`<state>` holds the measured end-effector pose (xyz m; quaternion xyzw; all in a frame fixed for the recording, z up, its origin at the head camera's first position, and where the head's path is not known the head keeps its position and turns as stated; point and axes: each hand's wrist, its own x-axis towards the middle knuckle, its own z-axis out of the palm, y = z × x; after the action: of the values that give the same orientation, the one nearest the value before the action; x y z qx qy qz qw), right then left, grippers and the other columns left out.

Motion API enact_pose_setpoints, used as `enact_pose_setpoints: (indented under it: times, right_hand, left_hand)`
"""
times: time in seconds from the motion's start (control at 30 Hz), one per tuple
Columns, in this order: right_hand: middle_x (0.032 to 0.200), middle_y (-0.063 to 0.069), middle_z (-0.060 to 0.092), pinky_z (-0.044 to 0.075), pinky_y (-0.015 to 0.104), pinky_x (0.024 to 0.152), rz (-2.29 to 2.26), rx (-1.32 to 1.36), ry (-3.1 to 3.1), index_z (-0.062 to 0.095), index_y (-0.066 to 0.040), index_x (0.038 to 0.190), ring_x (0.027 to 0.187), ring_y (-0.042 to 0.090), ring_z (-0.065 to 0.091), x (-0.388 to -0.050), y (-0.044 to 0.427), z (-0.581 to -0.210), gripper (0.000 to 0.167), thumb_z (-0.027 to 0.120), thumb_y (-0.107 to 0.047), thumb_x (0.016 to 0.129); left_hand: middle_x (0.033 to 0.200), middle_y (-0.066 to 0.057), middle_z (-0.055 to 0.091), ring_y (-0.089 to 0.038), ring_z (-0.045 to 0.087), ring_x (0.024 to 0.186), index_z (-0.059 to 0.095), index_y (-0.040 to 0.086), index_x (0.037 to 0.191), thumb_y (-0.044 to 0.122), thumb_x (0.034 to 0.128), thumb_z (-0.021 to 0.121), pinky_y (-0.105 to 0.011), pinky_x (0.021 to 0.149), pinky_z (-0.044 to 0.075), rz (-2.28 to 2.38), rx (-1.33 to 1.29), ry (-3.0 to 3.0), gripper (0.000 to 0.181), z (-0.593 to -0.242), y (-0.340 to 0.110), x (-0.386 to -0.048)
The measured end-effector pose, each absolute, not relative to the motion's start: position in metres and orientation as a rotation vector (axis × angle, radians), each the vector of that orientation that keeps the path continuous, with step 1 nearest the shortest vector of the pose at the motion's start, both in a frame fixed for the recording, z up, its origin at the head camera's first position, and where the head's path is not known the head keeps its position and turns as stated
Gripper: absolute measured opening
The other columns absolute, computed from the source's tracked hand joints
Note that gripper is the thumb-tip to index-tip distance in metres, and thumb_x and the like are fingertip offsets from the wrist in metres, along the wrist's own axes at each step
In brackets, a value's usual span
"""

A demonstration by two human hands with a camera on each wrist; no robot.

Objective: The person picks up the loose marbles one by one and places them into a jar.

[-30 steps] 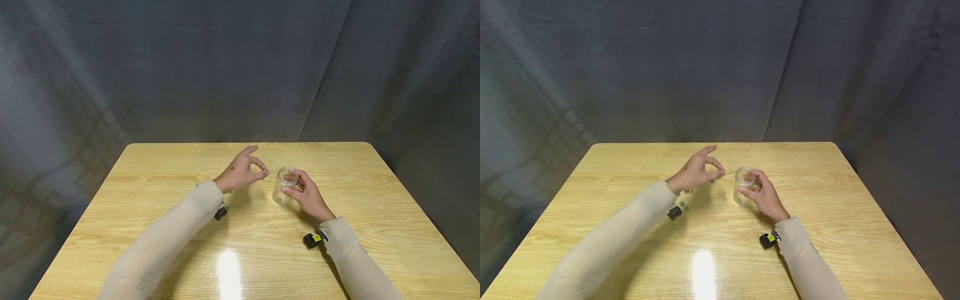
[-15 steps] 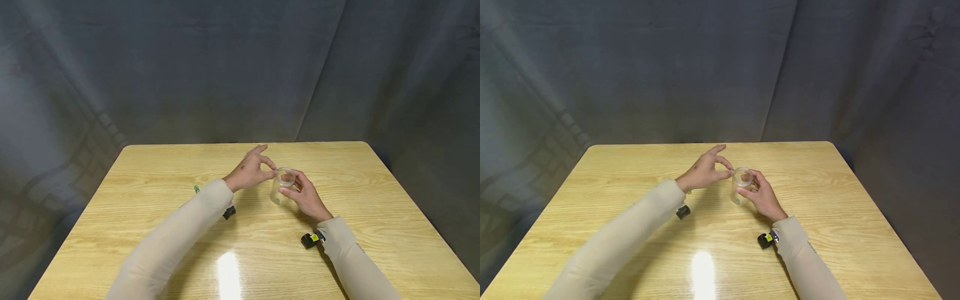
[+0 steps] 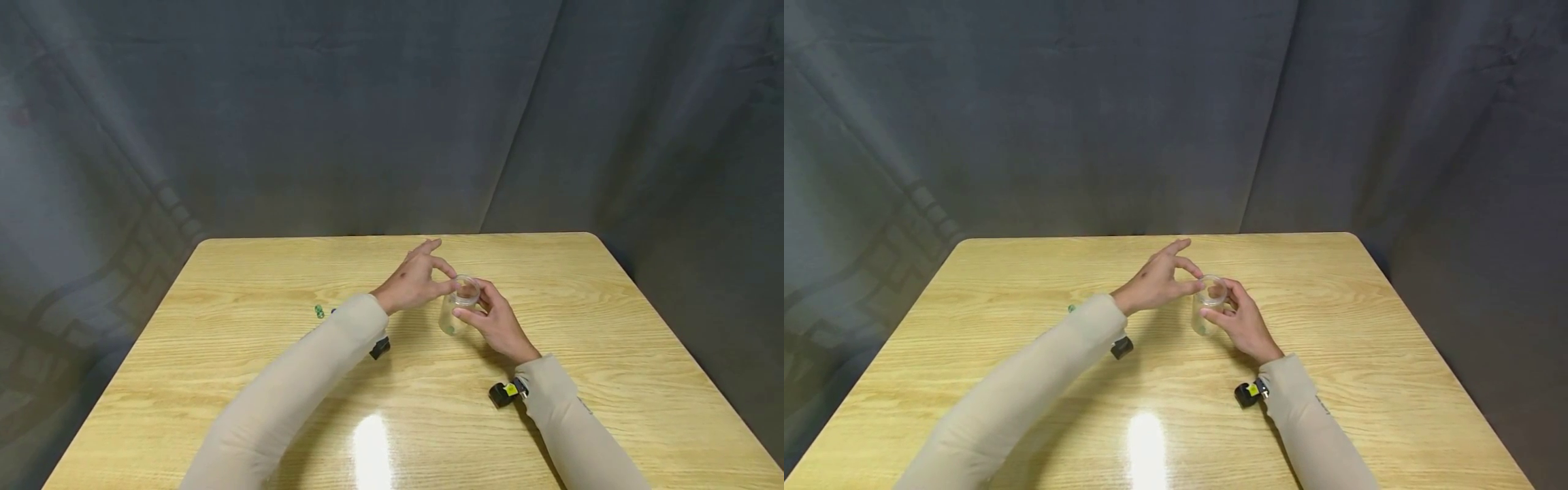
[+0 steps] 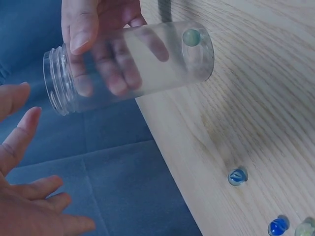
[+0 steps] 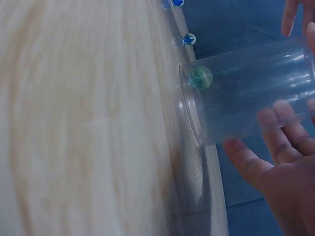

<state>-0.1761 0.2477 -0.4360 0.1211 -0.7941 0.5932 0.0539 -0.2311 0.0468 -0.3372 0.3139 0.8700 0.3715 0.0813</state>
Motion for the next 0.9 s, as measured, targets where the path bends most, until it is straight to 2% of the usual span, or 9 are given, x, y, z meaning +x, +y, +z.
enact_pose_setpoints:
  times: [0.17, 0.37, 0.47, 0.6, 0.9]
  right_hand:
    - [0.135, 0.023, 0.053, 0.040, 0.051, 0.106, 1.799, 0.373, -2.418, 0.038, 0.000, 0.145, 0.130, 0.037, 0.049, -0.176, 0.249, -0.435, 0.059, 0.069, -0.006, 0.095]
    - [0.135, 0.023, 0.053, 0.046, 0.029, 0.099, 1.791, 0.364, -2.430, 0.037, -0.001, 0.145, 0.131, 0.039, 0.049, -0.174, 0.252, -0.434, 0.059, 0.068, -0.008, 0.096]
    - [0.136, 0.023, 0.053, 0.046, 0.023, 0.095, 1.787, 0.370, -2.428, 0.037, -0.002, 0.146, 0.131, 0.040, 0.048, -0.174, 0.253, -0.434, 0.060, 0.069, -0.008, 0.096]
    - [0.136, 0.022, 0.054, 0.046, 0.020, 0.094, 1.757, 0.377, -2.444, 0.036, -0.003, 0.147, 0.131, 0.041, 0.048, -0.174, 0.255, -0.434, 0.061, 0.069, -0.010, 0.096]
    - [0.134, 0.020, 0.056, 0.046, 0.022, 0.094, 1.715, 0.349, -2.470, 0.039, -0.006, 0.149, 0.131, 0.038, 0.049, -0.173, 0.255, -0.431, 0.063, 0.070, -0.011, 0.095]
  left_hand:
    - [0.163, -0.013, 0.024, -0.028, 0.013, 0.152, 0.077, 0.011, 0.105, 0.027, 0.0933, 0.074, -0.051, 0.118, 0.021, 1.100, 0.947, 2.614, 0.020, -0.337, 0.044, -0.232]
    - [0.163, -0.012, 0.023, -0.029, 0.012, 0.152, 0.077, 0.011, 0.105, 0.029, 0.0932, 0.074, -0.052, 0.118, 0.022, 1.101, 0.938, 2.612, 0.022, -0.336, 0.035, -0.230]
    - [0.164, -0.011, 0.022, -0.029, 0.013, 0.152, 0.076, 0.010, 0.108, 0.029, 0.0931, 0.074, -0.053, 0.118, 0.022, 1.109, 0.928, 2.604, 0.023, -0.337, 0.027, -0.229]
    - [0.164, -0.010, 0.020, -0.033, 0.016, 0.150, 0.075, 0.010, 0.110, 0.028, 0.0928, 0.074, -0.054, 0.117, 0.024, 1.123, 0.900, 2.591, 0.025, -0.339, 0.015, -0.227]
    - [0.164, -0.010, 0.021, -0.038, 0.018, 0.149, 0.076, 0.010, 0.109, 0.026, 0.0917, 0.075, -0.056, 0.115, 0.025, 1.153, 0.807, 2.611, 0.024, -0.346, -0.006, -0.227]
